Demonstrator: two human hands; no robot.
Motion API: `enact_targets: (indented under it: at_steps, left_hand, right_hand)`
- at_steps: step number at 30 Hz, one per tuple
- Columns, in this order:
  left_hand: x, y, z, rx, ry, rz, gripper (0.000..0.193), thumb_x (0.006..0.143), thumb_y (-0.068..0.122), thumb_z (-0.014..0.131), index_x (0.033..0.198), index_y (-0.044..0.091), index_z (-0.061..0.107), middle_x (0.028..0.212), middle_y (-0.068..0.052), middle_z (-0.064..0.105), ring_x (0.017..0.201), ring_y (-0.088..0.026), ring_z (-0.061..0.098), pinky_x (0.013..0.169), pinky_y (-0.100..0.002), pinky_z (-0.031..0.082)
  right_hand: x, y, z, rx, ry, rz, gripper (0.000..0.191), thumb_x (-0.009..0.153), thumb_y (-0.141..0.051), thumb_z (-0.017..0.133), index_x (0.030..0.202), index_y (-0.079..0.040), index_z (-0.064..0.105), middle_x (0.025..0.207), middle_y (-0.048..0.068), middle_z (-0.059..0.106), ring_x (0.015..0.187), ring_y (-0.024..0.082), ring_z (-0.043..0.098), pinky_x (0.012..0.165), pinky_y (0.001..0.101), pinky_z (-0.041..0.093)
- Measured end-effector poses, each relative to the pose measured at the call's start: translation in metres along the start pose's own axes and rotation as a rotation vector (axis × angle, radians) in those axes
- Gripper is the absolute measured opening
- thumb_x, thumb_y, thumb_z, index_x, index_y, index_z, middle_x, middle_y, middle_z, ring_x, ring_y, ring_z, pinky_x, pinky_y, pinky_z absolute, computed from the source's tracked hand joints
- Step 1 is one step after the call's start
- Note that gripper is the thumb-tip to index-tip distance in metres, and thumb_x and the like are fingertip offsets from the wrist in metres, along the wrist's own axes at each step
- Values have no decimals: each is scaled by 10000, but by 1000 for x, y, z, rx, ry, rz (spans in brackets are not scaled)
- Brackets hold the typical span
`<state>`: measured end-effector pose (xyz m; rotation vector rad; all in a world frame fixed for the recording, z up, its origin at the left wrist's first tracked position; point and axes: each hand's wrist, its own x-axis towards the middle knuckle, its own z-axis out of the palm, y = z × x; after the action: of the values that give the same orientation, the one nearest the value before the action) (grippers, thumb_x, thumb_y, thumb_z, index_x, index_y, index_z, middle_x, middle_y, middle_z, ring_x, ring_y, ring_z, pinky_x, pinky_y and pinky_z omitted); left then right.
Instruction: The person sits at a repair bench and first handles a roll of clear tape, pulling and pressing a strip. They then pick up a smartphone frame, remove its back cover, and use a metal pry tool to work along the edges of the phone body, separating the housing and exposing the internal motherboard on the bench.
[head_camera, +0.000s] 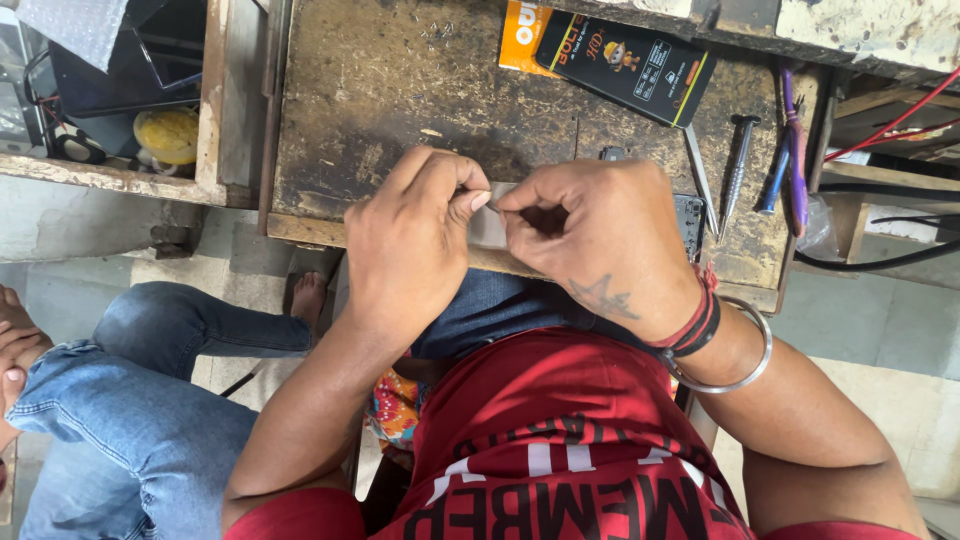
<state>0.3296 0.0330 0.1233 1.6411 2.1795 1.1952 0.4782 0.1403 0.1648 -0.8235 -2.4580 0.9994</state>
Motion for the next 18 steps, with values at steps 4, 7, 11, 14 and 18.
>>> enact_targets:
  at_steps: [4, 7, 11, 14, 18]
  left_hand:
    - [-3, -1, -2, -8, -4, -21, 113, 950, 130, 738, 992, 108, 636, 973, -19, 667, 799, -261, 705, 640, -401, 536]
    - [-5, -2, -3, -4, -10, -28, 110, 950, 129, 736, 993, 108, 637, 973, -22, 665, 797, -264, 703, 641, -401, 539]
    - [-5, -5, -4, 2, -10, -31, 108, 950, 129, 735, 995, 107, 640, 970, -23, 664, 802, -264, 705, 645, -401, 536]
    - [-6, -5, -5, -11, -11, -35, 108, 952, 129, 735, 998, 105, 640, 971, -24, 664, 800, -264, 704, 652, -403, 538]
    - [-7, -6, -3, -9, -12, -25, 111, 951, 126, 738, 995, 104, 638, 974, -31, 665, 806, -273, 701, 649, -411, 533]
  right_hand:
    - [-3, -4, 3, 2, 10, -12, 125, 812, -100, 793, 934, -70, 787, 829, 100, 755, 685, 188, 763, 613, 286, 579]
    - [-3, -6, 6, -29, 11, -34, 129, 792, -82, 789, 921, -79, 789, 847, 94, 761, 697, 210, 756, 623, 302, 576]
    - [-1, -7, 10, -82, 6, -84, 160, 752, -73, 797, 911, -87, 788, 853, 102, 755, 734, 258, 744, 655, 330, 570]
    - [-2, -8, 10, -79, -12, -64, 159, 743, -82, 791, 901, -93, 788, 841, 98, 756, 714, 264, 740, 643, 335, 567]
    - [-3, -10, 8, -63, -5, -68, 165, 747, -87, 780, 912, -88, 776, 854, 96, 753, 728, 253, 746, 654, 330, 576]
